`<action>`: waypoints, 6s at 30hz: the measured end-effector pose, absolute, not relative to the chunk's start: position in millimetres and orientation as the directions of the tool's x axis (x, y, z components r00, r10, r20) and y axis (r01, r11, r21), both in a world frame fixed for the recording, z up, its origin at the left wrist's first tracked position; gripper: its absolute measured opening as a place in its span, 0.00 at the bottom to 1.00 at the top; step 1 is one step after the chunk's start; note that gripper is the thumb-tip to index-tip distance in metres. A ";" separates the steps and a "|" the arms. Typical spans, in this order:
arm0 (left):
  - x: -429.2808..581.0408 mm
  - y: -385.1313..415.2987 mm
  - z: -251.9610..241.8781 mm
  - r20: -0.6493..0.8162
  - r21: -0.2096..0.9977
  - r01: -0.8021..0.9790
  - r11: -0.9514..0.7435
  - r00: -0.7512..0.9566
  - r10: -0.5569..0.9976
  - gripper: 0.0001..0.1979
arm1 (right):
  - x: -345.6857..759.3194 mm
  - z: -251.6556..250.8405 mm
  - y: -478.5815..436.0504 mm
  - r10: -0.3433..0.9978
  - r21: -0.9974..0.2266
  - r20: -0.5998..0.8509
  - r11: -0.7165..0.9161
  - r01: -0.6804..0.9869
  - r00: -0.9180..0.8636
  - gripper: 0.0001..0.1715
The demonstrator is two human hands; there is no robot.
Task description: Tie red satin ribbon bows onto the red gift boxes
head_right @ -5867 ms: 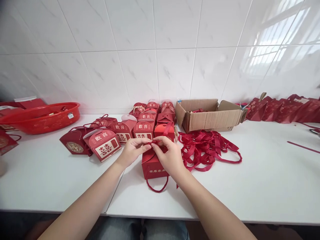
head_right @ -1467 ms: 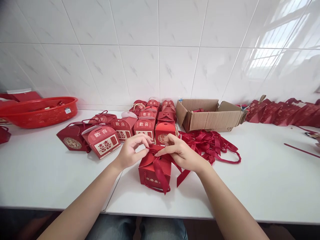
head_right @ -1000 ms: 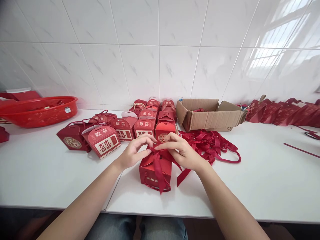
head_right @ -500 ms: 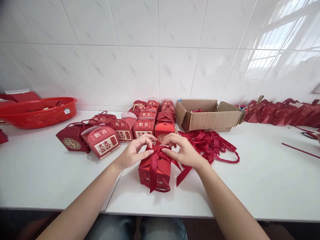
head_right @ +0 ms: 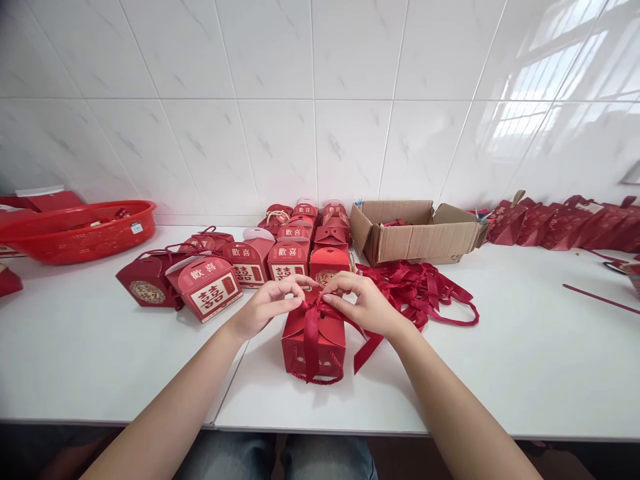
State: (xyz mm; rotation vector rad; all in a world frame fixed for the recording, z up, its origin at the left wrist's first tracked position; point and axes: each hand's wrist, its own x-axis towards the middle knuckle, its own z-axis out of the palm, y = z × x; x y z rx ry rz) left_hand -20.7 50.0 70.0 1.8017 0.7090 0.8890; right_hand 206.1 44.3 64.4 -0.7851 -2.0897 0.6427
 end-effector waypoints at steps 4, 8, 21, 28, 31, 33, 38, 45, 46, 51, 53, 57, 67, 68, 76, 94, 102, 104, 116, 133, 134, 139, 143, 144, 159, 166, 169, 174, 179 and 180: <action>-18.5 50.0 70.0 0.278 0.915 0.105 -0.391 0.540 0.794 0.10 | 203.2 61.6 44.1 0.751 -0.697 0.497 0.644 0.316 -0.434 0.10; -16.3 49.8 69.1 0.252 0.925 0.113 -0.363 0.532 0.808 0.15 | 200.1 60.8 41.5 0.710 -0.682 0.543 0.685 0.257 -0.450 0.09; -12.8 50.6 64.8 0.257 0.886 0.209 -0.414 0.522 0.814 0.18 | 203.0 59.9 44.6 0.581 -0.588 0.610 0.788 0.184 -0.538 0.19; -11.7 48.9 66.5 0.287 0.872 0.209 -0.443 0.516 0.807 0.17 | 205.3 61.6 43.7 0.564 -0.591 0.597 0.790 0.163 -0.571 0.20; -12.4 48.3 68.1 0.293 0.879 0.185 -0.439 0.517 0.804 0.16 | 205.9 60.9 43.7 0.537 -0.580 0.597 0.802 0.142 -0.596 0.21; -13.1 48.3 68.3 0.294 0.882 0.175 -0.438 0.522 0.801 0.15 | 206.1 61.0 43.5 0.521 -0.574 0.594 0.808 0.131 -0.612 0.21; -14.9 49.4 66.0 0.285 0.877 0.194 -0.440 0.527 0.800 0.16 | 208.1 64.8 41.9 0.516 -0.589 0.559 0.798 0.128 -0.649 0.22; -13.1 52.2 65.4 0.291 0.885 0.208 -0.417 0.452 0.843 0.16 | 213.1 69.0 41.3 0.495 -0.605 0.507 0.788 0.117 -0.706 0.23; -13.0 52.6 65.2 0.289 0.886 0.210 -0.413 0.447 0.847 0.16 | 213.4 69.4 41.2 0.489 -0.603 0.509 0.790 0.112 -0.709 0.23; -14.2 53.8 63.6 0.295 0.886 0.213 -0.412 0.427 0.855 0.15 | 215.1 71.4 40.5 0.496 -0.618 0.490 0.778 0.115 -0.717 0.22; -14.7 53.4 64.2 0.297 0.883 0.218 -0.415 0.423 0.856 0.15 | 215.6 71.4 40.4 0.500 -0.622 0.488 0.775 0.117 -0.715 0.22; -12.1 49.4 66.8 0.318 0.872 0.221 -0.437 0.424 0.848 0.17 | 215.0 69.7 40.9 0.515 -0.605 0.527 0.786 0.128 -0.676 0.21; -0.7 43.3 65.4 0.386 0.866 0.156 -0.474 0.394 0.834 0.28 | 207.9 63.9 40.1 0.603 -0.650 0.627 0.754 0.095 -0.493 0.15; -0.4 43.1 65.1 0.378 0.874 0.144 -0.464 0.396 0.837 0.28 | 207.7 63.4 39.9 0.614 -0.665 0.621 0.742 0.087 -0.487 0.15; -0.4 39.8 64.7 0.302 0.919 0.109 -0.380 0.426 0.853 0.30 | 207.8 60.3 41.9 0.653 -0.705 0.606 0.706 0.075 -0.455 0.14; -3.2 41.6 65.9 0.344 0.870 0.151 -0.470 0.496 0.797 0.29 | 213.8 58.1 46.5 0.676 -0.715 0.623 0.696 0.064 -0.393 0.09; -4.7 40.7 66.3 0.326 0.871 0.166 -0.463 0.511 0.795 0.28 | 208.0 48.7 49.8 0.679 -0.726 0.610 0.685 0.054 -0.409 0.07; -4.1 41.6 65.6 0.323 0.871 0.174 -0.460 0.503 0.802 0.27 | 208.9 51.2 48.5 0.689 -0.732 0.611 0.679 0.053 -0.389 0.05; -8.3 43.7 67.1 0.338 0.880 0.196 -0.432 0.382 0.860 0.29 | 229.8 84.7 33.3 0.713 -0.721 0.247 0.588 0.367 -0.657 0.17; -9.0 49.6 65.2 0.324 0.881 0.241 -0.407 0.321 0.890 0.29 | 212.7 83.7 20.5 0.499 -0.600 0.470 0.786 0.151 -0.728 0.06; -8.9 50.1 65.0 0.319 0.881 0.247 -0.403 0.317 0.893 0.29 | 212.2 84.0 20.0 0.494 -0.599 0.468 0.787 0.148 -0.733 0.06; -7.5 50.7 64.5 0.325 0.870 0.278 -0.408 0.301 0.897 0.21 | 210.9 85.2 17.6 0.476 -0.562 0.441 0.808 0.179 -0.761 0.08; -8.1 49.7 64.4 0.314 0.863 0.293 -0.412 0.329 0.891 0.14 | 206.3 83.9 14.0 0.496 -0.520 0.448 0.821 0.235 -0.744 0.03; -8.3 49.5 64.3 0.310 0.866 0.286 -0.410 0.336 0.889 0.13 | 203.8 82.8 13.1 0.503 -0.514 0.461 0.823 0.241 -0.732 0.03; -5.6 47.2 65.0 0.305 0.880 0.279 -0.384 0.288 0.908 0.12 | 164.8 59.2 10.5 0.428 -0.296 0.656 0.904 0.309 -0.621 0.10; -5.8 47.7 64.9 0.289 0.903 0.232 -0.361 0.294 0.911 0.15 | 181.3 62.9 13.8 0.391 -0.377 0.630 0.909 0.175 -0.671 0.07; -6.3 48.4 63.7 0.288 0.905 0.227 -0.361 0.299 0.910 0.14 | 183.4 63.5 13.1 0.343 -0.337 0.636 0.929 0.151 -0.691 0.08; -5.3 48.2 65.5 0.268 0.902 0.264 -0.341 0.277 0.923 0.13 | 181.8 62.3 11.1 0.292 -0.257 0.644 0.953 0.159 -0.707 0.10; -5.9 48.2 66.4 0.251 0.897 0.290 -0.332 0.284 0.925 0.13 | 183.3 65.1 9.9 0.310 -0.310 0.620 0.941 0.138 -0.721 0.09; -6.2 48.2 66.0 0.255 0.898 0.282 -0.337 0.292 0.922 0.13 | 184.9 66.5 10.3 0.316 -0.330 0.629 0.936 0.124 -0.710 0.10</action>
